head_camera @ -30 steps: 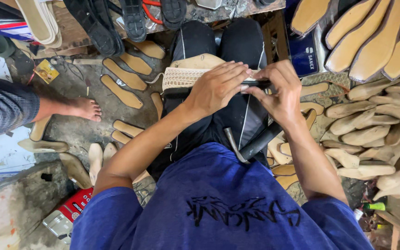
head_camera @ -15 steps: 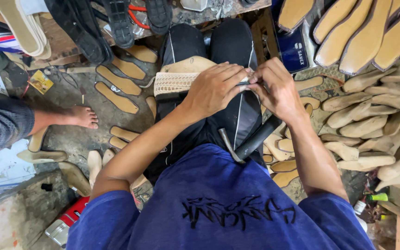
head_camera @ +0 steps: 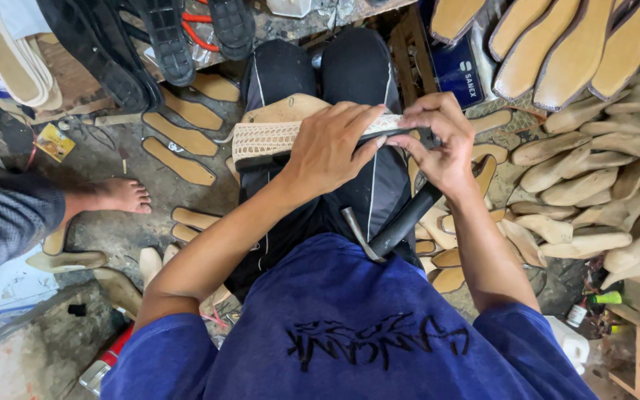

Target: The person uses a curved metal tool to press and secure a black rubber sole onto a white woven shoe upper. They repeatedly press along the edges and heel, then flip the shoe to inspect the fit and alignment before continuing to press the sole into place.

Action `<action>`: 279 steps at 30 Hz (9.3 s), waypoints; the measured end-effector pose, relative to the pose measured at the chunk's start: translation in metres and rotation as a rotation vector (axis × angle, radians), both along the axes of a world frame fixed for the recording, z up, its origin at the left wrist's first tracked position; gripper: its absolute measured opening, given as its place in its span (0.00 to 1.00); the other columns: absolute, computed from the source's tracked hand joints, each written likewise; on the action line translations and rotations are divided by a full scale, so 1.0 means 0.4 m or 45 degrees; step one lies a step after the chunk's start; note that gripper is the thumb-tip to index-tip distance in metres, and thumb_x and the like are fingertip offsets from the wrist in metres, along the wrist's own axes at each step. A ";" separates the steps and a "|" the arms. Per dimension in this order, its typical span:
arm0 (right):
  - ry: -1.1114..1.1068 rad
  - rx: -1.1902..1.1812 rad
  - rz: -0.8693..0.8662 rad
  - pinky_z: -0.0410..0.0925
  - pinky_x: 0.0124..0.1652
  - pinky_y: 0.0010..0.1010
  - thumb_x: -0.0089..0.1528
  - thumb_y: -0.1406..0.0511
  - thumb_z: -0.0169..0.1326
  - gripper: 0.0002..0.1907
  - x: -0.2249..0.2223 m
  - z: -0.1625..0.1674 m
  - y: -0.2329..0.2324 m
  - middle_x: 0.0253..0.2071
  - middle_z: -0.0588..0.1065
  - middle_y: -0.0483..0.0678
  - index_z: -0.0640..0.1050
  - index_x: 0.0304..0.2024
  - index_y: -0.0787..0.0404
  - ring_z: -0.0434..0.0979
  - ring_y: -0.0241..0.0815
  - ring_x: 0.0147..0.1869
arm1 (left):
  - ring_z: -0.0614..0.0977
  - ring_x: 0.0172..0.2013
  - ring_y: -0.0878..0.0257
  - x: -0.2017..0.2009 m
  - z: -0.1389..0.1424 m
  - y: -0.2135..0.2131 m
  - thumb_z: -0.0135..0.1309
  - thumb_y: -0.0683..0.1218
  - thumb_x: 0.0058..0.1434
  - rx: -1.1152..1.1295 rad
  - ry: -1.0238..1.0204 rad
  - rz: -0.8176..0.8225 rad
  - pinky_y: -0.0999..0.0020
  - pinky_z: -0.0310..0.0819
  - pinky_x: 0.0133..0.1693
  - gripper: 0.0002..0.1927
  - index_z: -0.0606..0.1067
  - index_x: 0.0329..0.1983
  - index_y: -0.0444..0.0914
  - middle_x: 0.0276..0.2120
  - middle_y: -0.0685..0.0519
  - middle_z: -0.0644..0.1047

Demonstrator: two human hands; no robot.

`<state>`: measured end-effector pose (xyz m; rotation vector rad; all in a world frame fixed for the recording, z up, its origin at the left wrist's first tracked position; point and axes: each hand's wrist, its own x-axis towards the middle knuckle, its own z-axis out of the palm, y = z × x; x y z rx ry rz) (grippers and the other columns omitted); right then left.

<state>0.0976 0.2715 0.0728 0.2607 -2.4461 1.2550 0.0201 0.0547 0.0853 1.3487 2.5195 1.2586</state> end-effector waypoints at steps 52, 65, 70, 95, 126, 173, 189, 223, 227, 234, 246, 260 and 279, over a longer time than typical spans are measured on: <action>0.245 -0.060 -0.075 0.69 0.47 0.32 0.52 0.71 0.78 0.26 -0.037 0.226 -0.224 0.46 0.72 0.50 0.80 0.49 0.65 0.74 0.48 0.51 | 0.73 0.68 0.58 0.055 0.169 -0.146 0.58 0.35 0.71 0.801 -0.703 0.106 0.63 0.65 0.71 0.30 0.61 0.73 0.36 0.66 0.46 0.71; 0.280 -0.136 0.081 0.70 0.42 0.32 0.51 0.82 0.66 0.17 -0.005 0.233 -0.220 0.40 0.74 0.52 0.76 0.37 0.66 0.76 0.48 0.44 | 0.78 0.64 0.53 0.073 0.224 -0.146 0.65 0.36 0.64 0.620 -0.370 0.035 0.51 0.63 0.73 0.22 0.73 0.59 0.34 0.57 0.45 0.78; 0.310 -0.299 0.069 0.70 0.42 0.30 0.51 0.80 0.69 0.16 0.005 0.214 -0.218 0.38 0.75 0.53 0.77 0.37 0.68 0.77 0.46 0.43 | 0.80 0.59 0.50 0.075 0.211 -0.131 0.64 0.36 0.65 0.661 -0.182 0.045 0.51 0.70 0.68 0.17 0.73 0.54 0.32 0.55 0.43 0.78; 0.213 -0.204 0.089 0.71 0.41 0.30 0.49 0.84 0.61 0.16 0.009 0.187 -0.211 0.38 0.75 0.53 0.76 0.36 0.67 0.79 0.46 0.43 | 0.82 0.56 0.55 0.084 0.250 -0.145 0.72 0.36 0.57 0.493 -0.141 0.169 0.61 0.76 0.63 0.22 0.75 0.51 0.35 0.52 0.48 0.79; 0.289 0.188 0.228 0.62 0.50 0.42 0.51 0.67 0.73 0.19 -0.086 0.019 -0.309 0.42 0.75 0.49 0.80 0.42 0.61 0.72 0.51 0.48 | 0.80 0.59 0.49 0.031 0.078 -0.347 0.65 0.41 0.59 0.128 -0.162 0.336 0.59 0.73 0.61 0.23 0.76 0.58 0.35 0.58 0.47 0.79; 0.111 0.657 0.310 0.70 0.56 0.42 0.50 0.77 0.67 0.18 -0.090 0.038 -0.090 0.54 0.68 0.57 0.71 0.36 0.65 0.72 0.59 0.62 | 0.72 0.64 0.53 0.008 -0.032 -0.161 0.65 0.47 0.57 -0.254 0.360 0.325 0.49 0.60 0.64 0.15 0.72 0.42 0.41 0.63 0.49 0.73; 0.207 0.870 0.281 0.61 0.63 0.49 0.50 0.71 0.65 0.17 -0.093 0.032 -0.104 0.45 0.71 0.50 0.75 0.41 0.61 0.69 0.53 0.58 | 0.72 0.63 0.51 0.007 -0.048 -0.137 0.67 0.52 0.57 -0.274 0.431 0.322 0.50 0.61 0.63 0.19 0.72 0.41 0.38 0.63 0.46 0.72; 0.110 0.537 0.370 0.70 0.52 0.41 0.52 0.79 0.65 0.17 -0.104 0.064 -0.060 0.54 0.69 0.57 0.69 0.35 0.65 0.72 0.58 0.58 | 0.74 0.58 0.49 0.012 -0.051 -0.073 0.67 0.56 0.58 -0.135 0.398 0.394 0.50 0.63 0.59 0.22 0.73 0.39 0.37 0.59 0.43 0.75; -0.043 0.438 0.357 0.72 0.51 0.39 0.55 0.76 0.67 0.17 -0.119 0.075 -0.046 0.56 0.73 0.56 0.70 0.37 0.69 0.76 0.56 0.56 | 0.76 0.56 0.50 0.001 -0.054 -0.078 0.67 0.54 0.58 -0.076 0.436 0.377 0.52 0.65 0.57 0.19 0.73 0.39 0.37 0.57 0.44 0.77; 0.199 0.406 0.277 0.73 0.58 0.40 0.55 0.72 0.73 0.21 -0.079 0.051 -0.044 0.59 0.72 0.57 0.77 0.48 0.69 0.76 0.57 0.61 | 0.74 0.58 0.50 0.021 -0.048 -0.066 0.66 0.54 0.58 -0.160 0.330 0.391 0.51 0.63 0.60 0.21 0.74 0.42 0.35 0.59 0.44 0.74; 0.032 0.458 0.276 0.72 0.56 0.42 0.53 0.76 0.69 0.21 -0.074 0.025 -0.041 0.56 0.71 0.56 0.72 0.43 0.67 0.75 0.59 0.60 | 0.72 0.62 0.50 0.029 -0.050 -0.044 0.65 0.54 0.59 -0.150 0.387 0.336 0.50 0.61 0.63 0.19 0.73 0.42 0.37 0.62 0.43 0.73; -0.449 -0.020 0.172 0.77 0.55 0.33 0.47 0.73 0.75 0.32 -0.154 0.068 -0.043 0.48 0.79 0.50 0.73 0.50 0.69 0.82 0.42 0.56 | 0.75 0.59 0.53 0.008 -0.060 -0.032 0.65 0.50 0.57 -0.094 0.254 0.416 0.54 0.64 0.60 0.18 0.74 0.43 0.36 0.58 0.47 0.76; -0.072 0.171 0.481 0.60 0.72 0.46 0.51 0.63 0.74 0.34 -0.152 0.035 -0.116 0.61 0.77 0.56 0.79 0.59 0.65 0.73 0.52 0.71 | 0.76 0.59 0.55 0.038 -0.020 -0.221 0.68 0.45 0.58 0.014 0.474 0.428 0.54 0.66 0.58 0.11 0.79 0.40 0.40 0.54 0.54 0.79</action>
